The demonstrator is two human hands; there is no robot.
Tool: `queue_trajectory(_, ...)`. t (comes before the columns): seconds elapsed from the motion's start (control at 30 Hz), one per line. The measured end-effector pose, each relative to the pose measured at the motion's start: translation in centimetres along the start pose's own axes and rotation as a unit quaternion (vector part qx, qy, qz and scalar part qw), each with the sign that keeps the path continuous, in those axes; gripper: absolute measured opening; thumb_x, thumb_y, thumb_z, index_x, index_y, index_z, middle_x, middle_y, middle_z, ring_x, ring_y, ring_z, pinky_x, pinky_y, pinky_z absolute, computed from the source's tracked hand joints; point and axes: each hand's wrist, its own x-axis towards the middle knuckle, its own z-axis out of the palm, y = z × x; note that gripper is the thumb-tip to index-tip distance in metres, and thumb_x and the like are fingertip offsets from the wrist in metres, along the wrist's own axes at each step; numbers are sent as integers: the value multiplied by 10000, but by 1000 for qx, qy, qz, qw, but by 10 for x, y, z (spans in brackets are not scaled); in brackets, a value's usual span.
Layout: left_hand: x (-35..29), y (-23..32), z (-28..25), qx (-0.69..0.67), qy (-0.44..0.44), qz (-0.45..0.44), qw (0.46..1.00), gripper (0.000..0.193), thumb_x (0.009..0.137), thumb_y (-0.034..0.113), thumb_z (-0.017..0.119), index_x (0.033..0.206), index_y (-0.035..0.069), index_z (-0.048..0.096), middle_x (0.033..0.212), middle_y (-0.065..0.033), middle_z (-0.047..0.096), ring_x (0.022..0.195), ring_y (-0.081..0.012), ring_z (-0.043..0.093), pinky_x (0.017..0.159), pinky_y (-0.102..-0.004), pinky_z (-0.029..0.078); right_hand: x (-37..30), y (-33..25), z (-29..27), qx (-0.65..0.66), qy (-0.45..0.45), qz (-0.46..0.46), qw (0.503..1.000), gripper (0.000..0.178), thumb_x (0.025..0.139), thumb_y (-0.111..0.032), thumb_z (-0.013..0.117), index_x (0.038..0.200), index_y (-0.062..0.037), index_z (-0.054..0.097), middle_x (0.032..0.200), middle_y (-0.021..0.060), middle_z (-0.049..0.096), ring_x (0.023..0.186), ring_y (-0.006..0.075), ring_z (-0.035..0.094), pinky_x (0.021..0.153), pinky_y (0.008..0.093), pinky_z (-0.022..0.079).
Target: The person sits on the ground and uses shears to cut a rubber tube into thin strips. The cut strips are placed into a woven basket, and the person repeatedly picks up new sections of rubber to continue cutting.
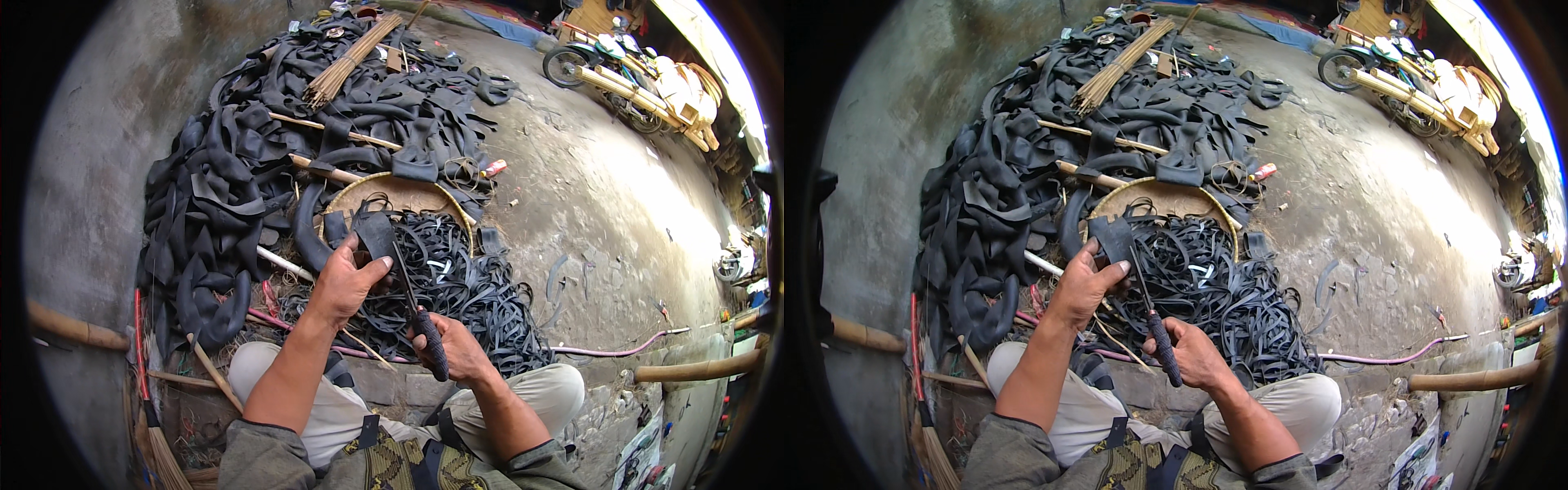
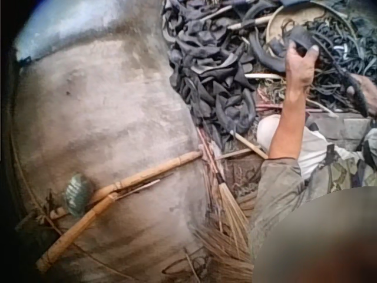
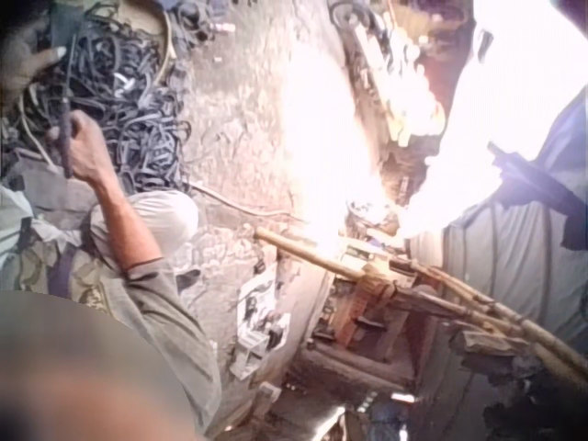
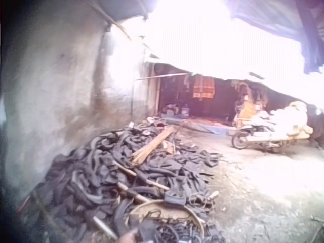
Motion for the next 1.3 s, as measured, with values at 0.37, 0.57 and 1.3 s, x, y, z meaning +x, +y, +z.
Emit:
queue_trajectory(0.37,-10,-1,2,-16,-23,-1,1000,389,961,-7,677,1333,12,566,1101,-43,701,922,-103,658,846,-269,565,-4,-14,6,-152,60,-4,987,369,909,-316,789,1037,2,653,843,-4,634,759,76,543,691,269,464)
queue_trajectory(0.57,-12,4,-5,3,-33,-10,999,371,974,8,659,1336,1,576,1177,-65,698,1009,-119,668,925,-283,558,-8,-12,14,-50,60,8,997,351,906,-322,796,987,-13,650,791,-16,618,721,63,528,671,250,454)
queue_trajectory(1.3,-16,-9,0,-70,-68,-5,995,431,988,14,648,1408,-1,550,1241,-57,673,1108,-136,644,1018,-320,531,-5,-16,21,-143,108,-55,982,374,917,-325,799,991,-1,627,810,25,651,723,82,566,660,271,469)
